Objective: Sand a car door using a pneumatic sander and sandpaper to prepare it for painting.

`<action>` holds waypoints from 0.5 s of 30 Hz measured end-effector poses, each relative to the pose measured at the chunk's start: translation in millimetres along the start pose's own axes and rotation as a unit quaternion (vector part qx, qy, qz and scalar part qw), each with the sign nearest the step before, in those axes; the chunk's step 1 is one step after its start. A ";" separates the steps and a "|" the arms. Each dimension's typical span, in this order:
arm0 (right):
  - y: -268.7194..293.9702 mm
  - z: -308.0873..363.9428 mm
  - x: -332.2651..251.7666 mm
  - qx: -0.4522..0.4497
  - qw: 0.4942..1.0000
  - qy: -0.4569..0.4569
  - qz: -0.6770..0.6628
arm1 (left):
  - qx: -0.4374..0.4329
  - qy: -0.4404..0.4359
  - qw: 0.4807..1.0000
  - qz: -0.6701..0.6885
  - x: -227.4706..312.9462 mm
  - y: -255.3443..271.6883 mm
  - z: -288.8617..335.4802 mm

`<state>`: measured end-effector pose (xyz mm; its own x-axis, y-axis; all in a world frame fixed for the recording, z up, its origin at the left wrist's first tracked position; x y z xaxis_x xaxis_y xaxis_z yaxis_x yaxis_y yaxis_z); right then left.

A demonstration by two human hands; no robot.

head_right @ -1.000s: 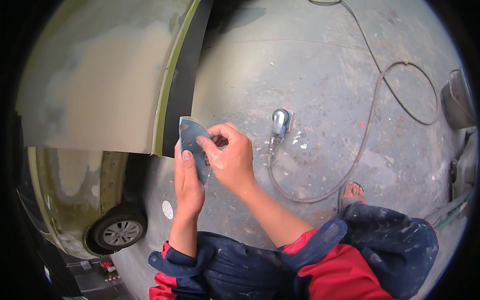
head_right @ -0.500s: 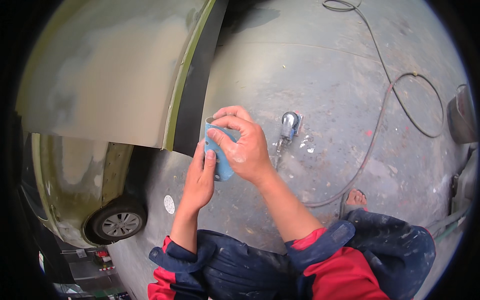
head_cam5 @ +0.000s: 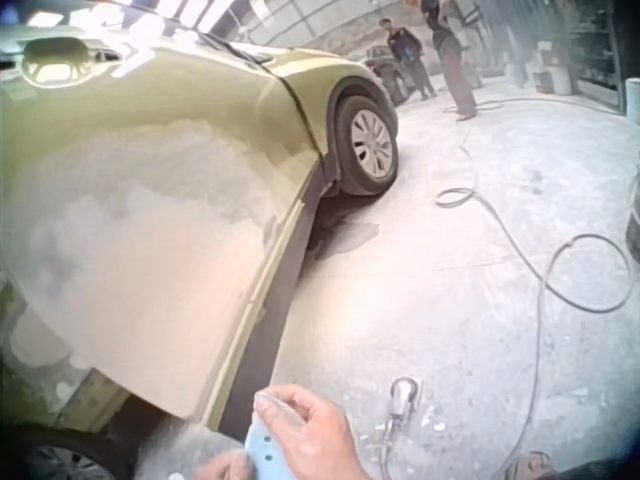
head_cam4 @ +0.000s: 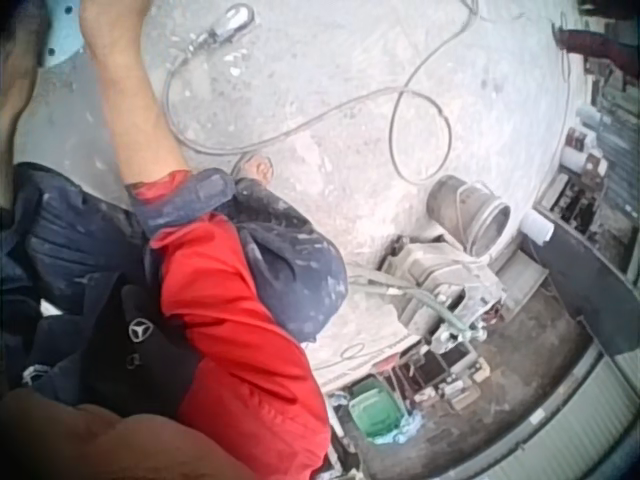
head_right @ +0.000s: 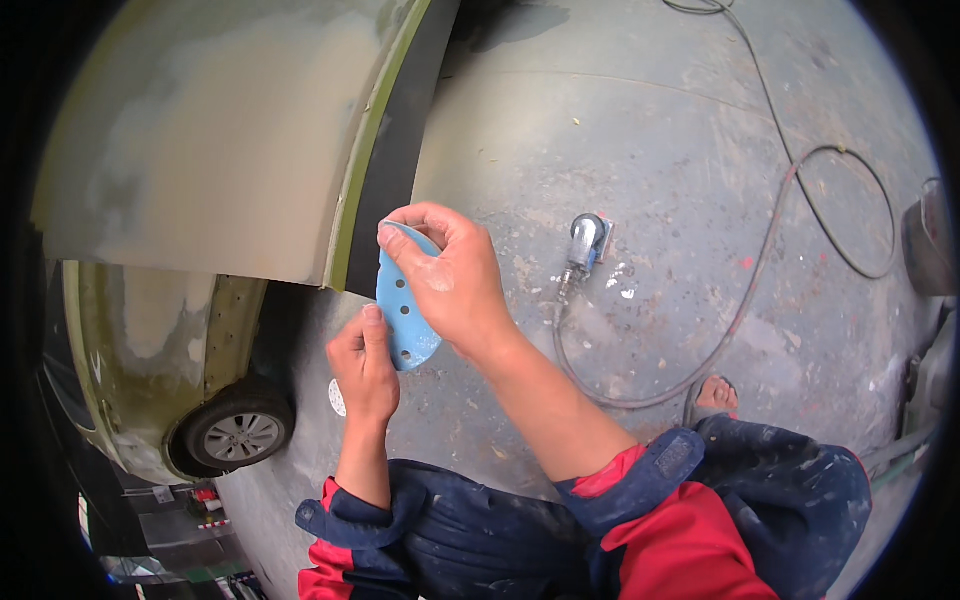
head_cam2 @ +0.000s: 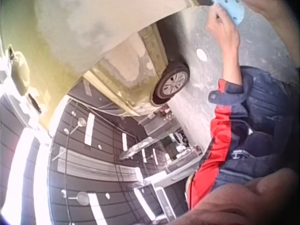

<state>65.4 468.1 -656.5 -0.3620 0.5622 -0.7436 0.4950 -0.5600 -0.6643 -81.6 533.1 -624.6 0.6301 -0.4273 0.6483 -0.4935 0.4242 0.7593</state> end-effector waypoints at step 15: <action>-37.4 16.3 -1.0 0.073 0.989 0.062 0.113 | 0.129 -0.048 0.964 0.227 3.2 33.7 1.9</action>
<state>34.4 478.6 -632.2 -0.1521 0.4781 -0.8650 0.4297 -0.7562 -0.4935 -97.3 544.5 -596.8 0.2615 -0.3209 0.9103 -0.8464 0.3770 0.3760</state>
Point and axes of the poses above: each hand's wrist, its own z-axis away from the middle knuckle, its own y-axis out of the back of the hand, x = y × z, the point moved 1 cm from there along -z, towards the middle knuckle, and after that the axes turned 11 degrees about y, right-handed, at the moved point
